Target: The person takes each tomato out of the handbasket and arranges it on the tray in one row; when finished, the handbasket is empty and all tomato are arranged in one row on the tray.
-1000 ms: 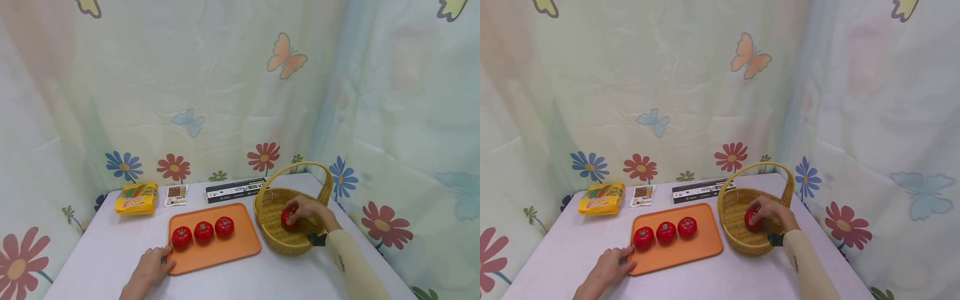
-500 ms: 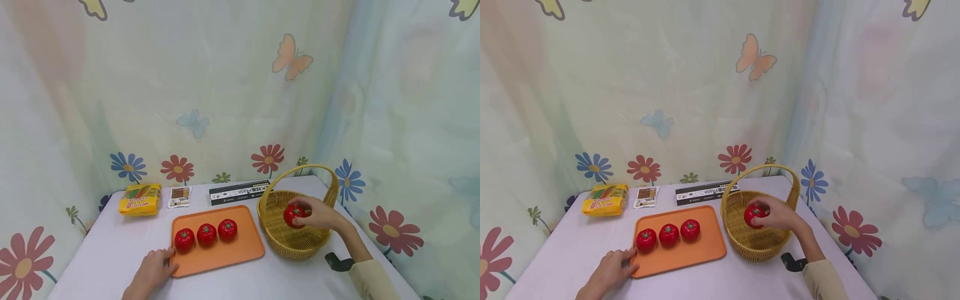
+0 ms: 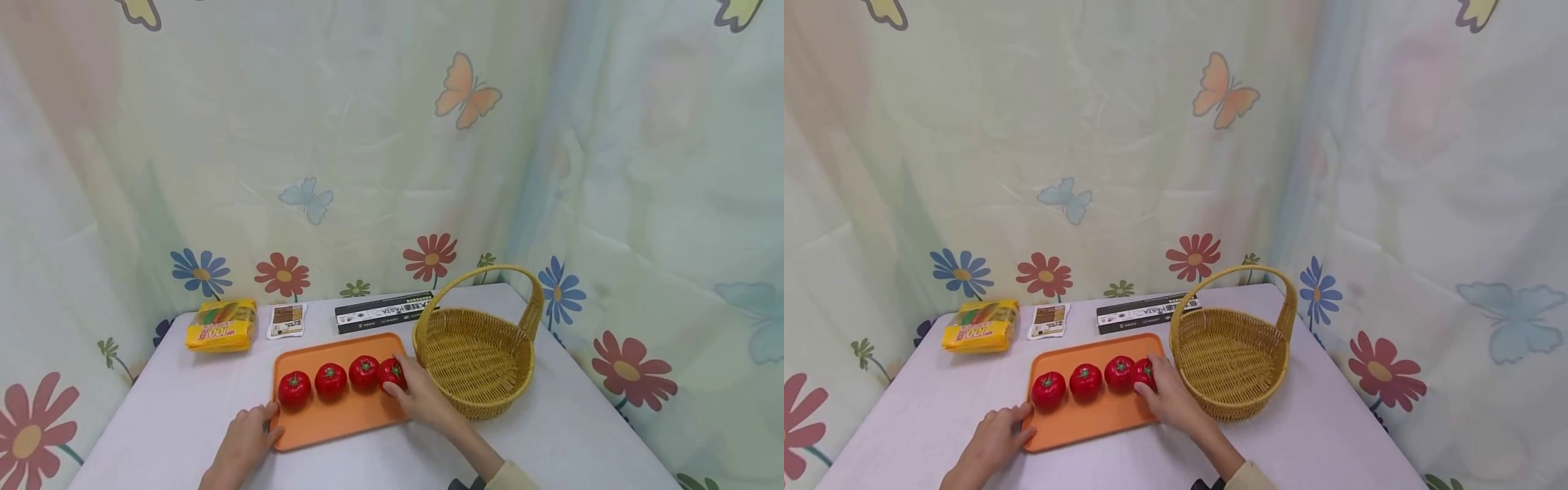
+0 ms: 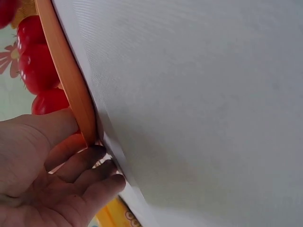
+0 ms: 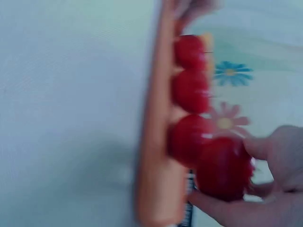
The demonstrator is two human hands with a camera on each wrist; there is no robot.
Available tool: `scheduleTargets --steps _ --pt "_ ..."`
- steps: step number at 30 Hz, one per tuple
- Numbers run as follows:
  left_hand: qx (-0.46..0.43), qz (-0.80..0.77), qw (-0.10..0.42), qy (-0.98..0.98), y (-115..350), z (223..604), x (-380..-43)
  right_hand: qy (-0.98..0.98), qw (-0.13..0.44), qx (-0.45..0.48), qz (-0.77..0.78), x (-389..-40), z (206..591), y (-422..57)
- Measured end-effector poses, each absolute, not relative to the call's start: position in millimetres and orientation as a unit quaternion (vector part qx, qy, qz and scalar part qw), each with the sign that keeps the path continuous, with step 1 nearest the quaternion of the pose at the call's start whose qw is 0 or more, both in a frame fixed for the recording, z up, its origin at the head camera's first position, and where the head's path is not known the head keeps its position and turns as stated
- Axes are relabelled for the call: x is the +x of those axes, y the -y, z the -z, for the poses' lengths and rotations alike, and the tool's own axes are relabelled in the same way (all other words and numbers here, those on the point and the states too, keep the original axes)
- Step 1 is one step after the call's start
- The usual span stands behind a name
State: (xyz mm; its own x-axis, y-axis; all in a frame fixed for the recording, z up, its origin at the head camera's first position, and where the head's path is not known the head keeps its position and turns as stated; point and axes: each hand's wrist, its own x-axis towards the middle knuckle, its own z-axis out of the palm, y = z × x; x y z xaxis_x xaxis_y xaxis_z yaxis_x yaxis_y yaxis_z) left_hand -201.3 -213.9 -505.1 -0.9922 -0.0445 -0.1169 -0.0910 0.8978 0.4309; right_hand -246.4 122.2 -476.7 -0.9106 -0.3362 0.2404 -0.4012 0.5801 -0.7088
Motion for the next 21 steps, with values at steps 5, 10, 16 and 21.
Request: scheduleTargets --steps 5,10,16,21 --pt "-0.053 -0.214 0.075 -0.972 206 508 -205 0.901 0.149 0.172 -0.370 -263 515 -107" --pt "-0.052 -0.211 0.080 -0.973 203 510 -207 0.919 0.124 0.110 -0.357 -267 513 -101" --pt "-0.052 -0.216 0.084 -0.971 197 511 -212 0.928 0.115 0.078 -0.344 -272 522 -108" --pt "-0.048 -0.222 0.077 -0.971 196 514 -214 0.931 0.135 0.079 -0.330 -273 524 -110"
